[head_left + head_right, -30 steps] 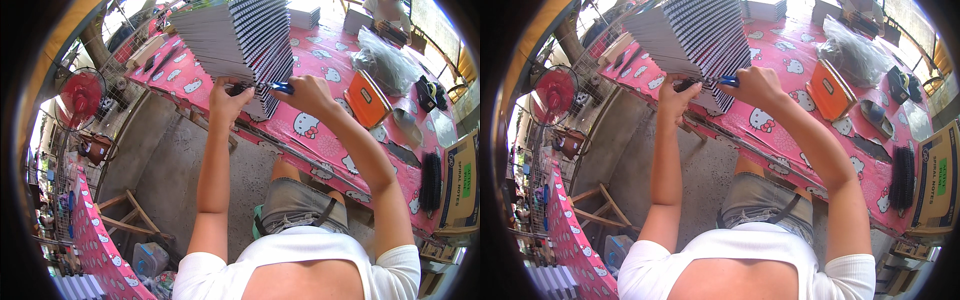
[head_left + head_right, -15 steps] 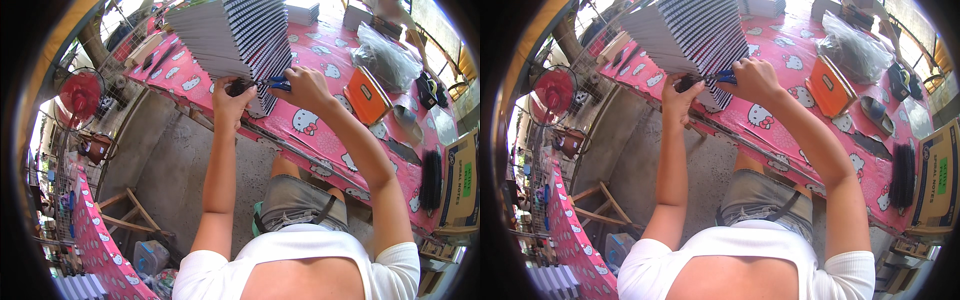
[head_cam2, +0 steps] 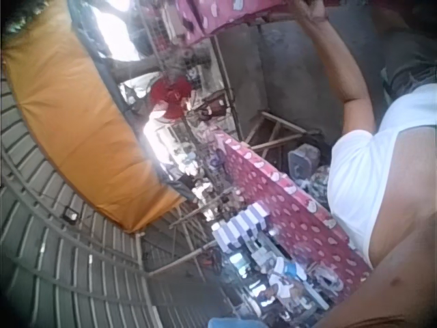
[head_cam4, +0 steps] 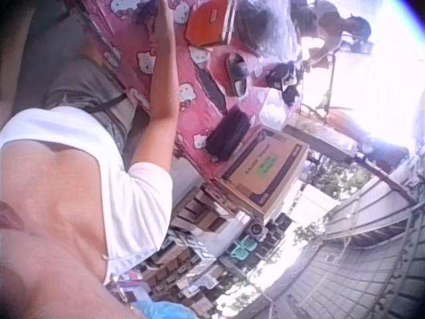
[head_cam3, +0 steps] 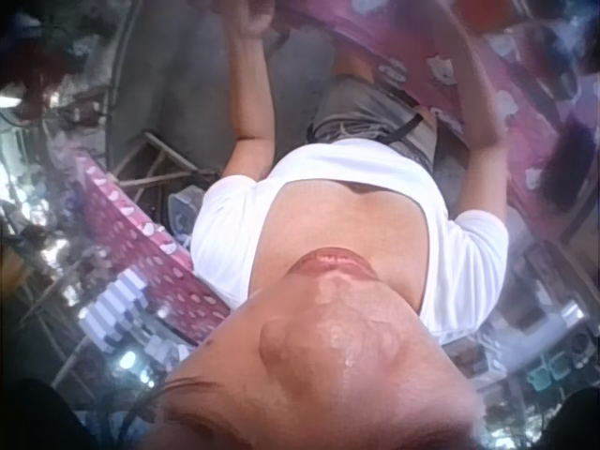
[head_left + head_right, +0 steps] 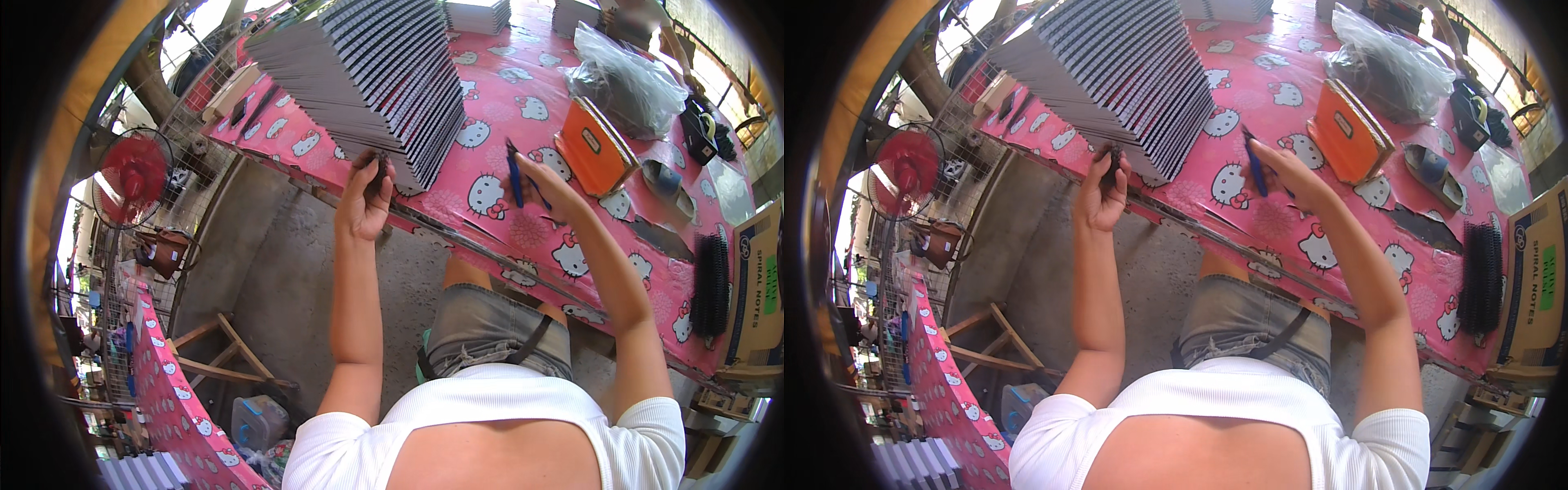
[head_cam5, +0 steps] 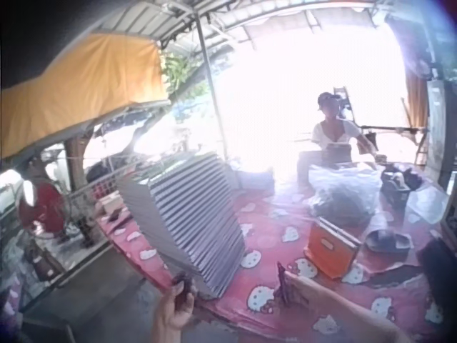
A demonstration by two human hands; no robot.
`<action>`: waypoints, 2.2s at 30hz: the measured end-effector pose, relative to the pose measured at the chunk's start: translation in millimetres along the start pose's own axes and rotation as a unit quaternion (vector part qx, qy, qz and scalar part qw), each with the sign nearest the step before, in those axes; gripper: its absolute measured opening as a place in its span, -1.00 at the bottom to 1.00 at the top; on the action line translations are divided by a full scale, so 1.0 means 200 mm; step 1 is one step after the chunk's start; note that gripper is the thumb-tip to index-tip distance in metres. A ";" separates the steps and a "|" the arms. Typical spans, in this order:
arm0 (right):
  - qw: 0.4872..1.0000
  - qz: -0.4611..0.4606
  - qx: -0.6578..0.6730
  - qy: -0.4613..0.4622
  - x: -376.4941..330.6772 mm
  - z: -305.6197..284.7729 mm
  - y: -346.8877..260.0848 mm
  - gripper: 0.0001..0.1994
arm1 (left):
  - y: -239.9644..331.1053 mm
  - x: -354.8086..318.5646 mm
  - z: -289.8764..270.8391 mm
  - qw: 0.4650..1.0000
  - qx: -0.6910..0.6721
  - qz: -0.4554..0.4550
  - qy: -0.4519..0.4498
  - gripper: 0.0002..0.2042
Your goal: The person inserts a spiral coil through the punched holes of a stack of notebook pages and covers using a pair of pliers to secure the end.
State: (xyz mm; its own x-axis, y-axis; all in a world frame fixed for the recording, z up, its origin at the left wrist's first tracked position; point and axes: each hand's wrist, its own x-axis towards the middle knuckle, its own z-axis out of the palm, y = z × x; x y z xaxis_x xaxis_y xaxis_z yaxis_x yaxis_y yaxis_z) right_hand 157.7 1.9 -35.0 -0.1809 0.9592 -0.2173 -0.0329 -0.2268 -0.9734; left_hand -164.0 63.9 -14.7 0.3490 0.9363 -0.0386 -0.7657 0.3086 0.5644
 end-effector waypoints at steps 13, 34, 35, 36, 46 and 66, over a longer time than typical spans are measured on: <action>0.930 0.046 0.365 0.003 0.01 -0.20 0.17 -0.28 | -0.63 0.44 0.67 0.952 -0.025 -0.263 -0.155 -0.71; 0.918 0.083 0.385 -0.050 0.02 -0.21 0.18 -0.29 | -1.66 1.62 1.80 0.399 0.848 0.151 -0.314 -0.05; 0.919 0.083 0.382 -0.058 0.03 -0.21 0.19 -0.29 | -1.60 1.59 1.78 0.347 0.872 0.167 -0.301 -0.08; 0.916 0.088 0.384 -0.072 0.05 -0.20 0.18 -0.27 | -1.51 1.58 1.72 0.390 0.856 0.191 -0.281 -0.14; 0.927 -0.018 0.372 -0.045 -0.03 -0.26 0.21 -0.50 | -0.22 0.40 1.63 0.522 0.687 0.417 -0.286 -0.31; 0.650 -0.584 -0.390 0.290 0.09 0.61 -0.99 -0.61 | 0.74 0.52 1.15 0.537 0.742 0.243 -0.320 -0.72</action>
State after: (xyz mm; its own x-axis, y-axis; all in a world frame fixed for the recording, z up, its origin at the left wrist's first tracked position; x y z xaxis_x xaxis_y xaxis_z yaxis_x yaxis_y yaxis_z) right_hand 40.8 44.3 162.5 -0.0706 0.3540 0.9326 0.7343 0.6512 -0.1916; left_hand -117.0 168.8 253.6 0.7803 0.4509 0.4333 0.2580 -0.8633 0.4338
